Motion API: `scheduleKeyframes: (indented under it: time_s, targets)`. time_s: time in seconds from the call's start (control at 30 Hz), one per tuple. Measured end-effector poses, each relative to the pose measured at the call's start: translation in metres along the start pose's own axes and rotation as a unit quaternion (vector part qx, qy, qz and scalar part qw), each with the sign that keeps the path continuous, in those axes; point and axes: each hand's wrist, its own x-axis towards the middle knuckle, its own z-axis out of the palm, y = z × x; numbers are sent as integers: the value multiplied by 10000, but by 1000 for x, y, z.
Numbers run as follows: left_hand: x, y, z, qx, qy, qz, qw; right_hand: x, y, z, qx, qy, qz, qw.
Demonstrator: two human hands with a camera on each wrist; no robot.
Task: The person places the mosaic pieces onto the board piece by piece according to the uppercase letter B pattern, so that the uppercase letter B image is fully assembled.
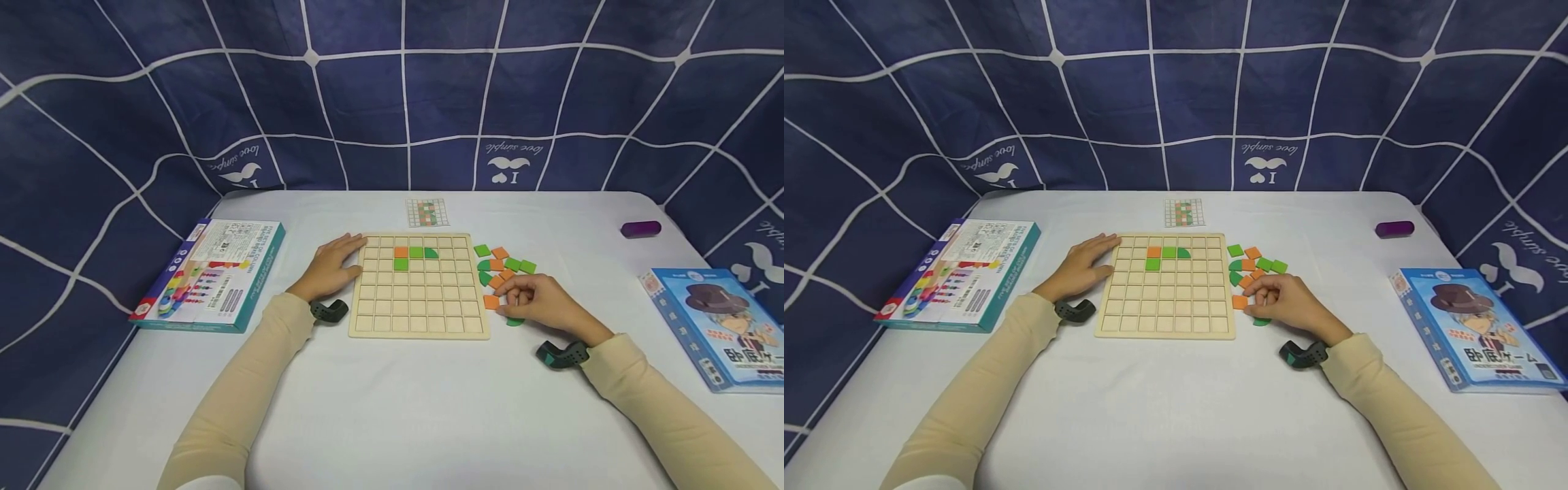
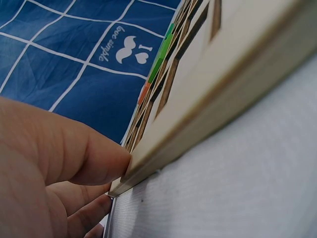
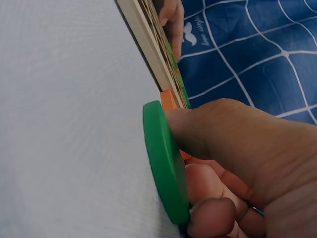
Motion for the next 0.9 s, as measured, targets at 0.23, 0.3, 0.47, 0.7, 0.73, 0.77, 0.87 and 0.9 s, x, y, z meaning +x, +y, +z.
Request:
scheduleKeyframes:
  time_s: [0.23, 0.3, 0.47, 0.7, 0.73, 0.77, 0.87, 0.9]
  targets:
    - [-1, 0, -1, -15, -13, -32, 10000, 0, 0, 1, -95, 25, 10, 10000]
    - [-2, 1, -2, -17, -2, -33, 10000, 0, 0, 1, -110, 29, 22, 9999]
    - [-2, 2, -2, 2, 61, 19, 10000, 0, -1, 2, -182, 62, 31, 9998]
    - [0, 0, 0, -6, 97, 54, 9999, 0, -1, 1, -253, 188, 32, 9995]
    - [0, 0, 0, -7, 96, 50, 9999, 0, -1, 1, -224, 199, 20, 9995]
    - [0, 0, 0, -7, 95, 49, 9999, 0, -1, 0, -190, 211, 0, 9996]
    - [0, 0, 1, -3, 88, 32, 10000, -1, -2, -1, -63, 236, -51, 9997]
    - [0, 0, 1, -5, 82, 24, 10000, -2, -2, -1, -31, 236, -67, 9997]
